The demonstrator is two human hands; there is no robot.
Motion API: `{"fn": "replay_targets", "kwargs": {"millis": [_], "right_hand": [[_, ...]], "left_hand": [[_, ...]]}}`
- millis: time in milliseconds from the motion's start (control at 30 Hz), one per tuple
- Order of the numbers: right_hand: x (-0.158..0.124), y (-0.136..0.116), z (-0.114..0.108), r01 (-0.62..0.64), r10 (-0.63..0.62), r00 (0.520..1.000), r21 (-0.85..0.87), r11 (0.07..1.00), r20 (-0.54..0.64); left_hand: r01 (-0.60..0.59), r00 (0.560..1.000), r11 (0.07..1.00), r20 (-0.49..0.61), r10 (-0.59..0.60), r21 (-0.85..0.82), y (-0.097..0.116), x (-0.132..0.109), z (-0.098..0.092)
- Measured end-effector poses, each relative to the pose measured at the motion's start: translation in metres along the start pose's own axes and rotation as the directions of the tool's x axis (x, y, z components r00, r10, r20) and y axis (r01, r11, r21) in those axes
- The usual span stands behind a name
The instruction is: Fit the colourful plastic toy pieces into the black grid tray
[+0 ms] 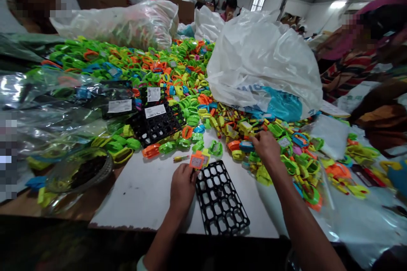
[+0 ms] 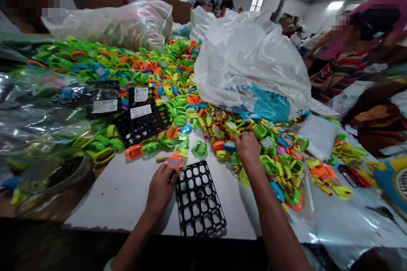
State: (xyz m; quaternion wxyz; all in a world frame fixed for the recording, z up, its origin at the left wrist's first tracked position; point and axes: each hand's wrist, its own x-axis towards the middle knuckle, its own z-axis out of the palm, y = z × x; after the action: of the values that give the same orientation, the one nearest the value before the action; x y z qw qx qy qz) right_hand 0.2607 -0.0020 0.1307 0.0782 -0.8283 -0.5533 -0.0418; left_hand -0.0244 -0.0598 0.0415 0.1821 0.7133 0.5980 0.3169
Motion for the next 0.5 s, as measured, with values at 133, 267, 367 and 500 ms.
{"fn": "replay_targets", "kwargs": {"millis": [133,267,367,500], "right_hand": [[-0.003,-0.009,0.004,0.011,-0.011,1.0,-0.079,0.997,0.007],[0.001,-0.018,0.005,0.021,-0.021,1.0,-0.109,0.994,-0.005],[0.004,-0.023,0.008,0.049,-0.049,0.999,-0.117,0.992,0.003],[0.006,-0.029,0.014,0.081,-0.083,0.996,-0.112,0.99,-0.011]], "left_hand": [[-0.004,1.0,1.0,-0.006,0.004,-0.007,0.0,0.001,-0.001],[-0.019,1.0,1.0,-0.007,0.018,-0.018,0.0,0.001,-0.001],[-0.017,1.0,1.0,-0.012,0.017,-0.02,0.001,0.001,-0.001],[-0.004,1.0,1.0,-0.014,0.004,-0.009,0.002,0.001,-0.001]]}}
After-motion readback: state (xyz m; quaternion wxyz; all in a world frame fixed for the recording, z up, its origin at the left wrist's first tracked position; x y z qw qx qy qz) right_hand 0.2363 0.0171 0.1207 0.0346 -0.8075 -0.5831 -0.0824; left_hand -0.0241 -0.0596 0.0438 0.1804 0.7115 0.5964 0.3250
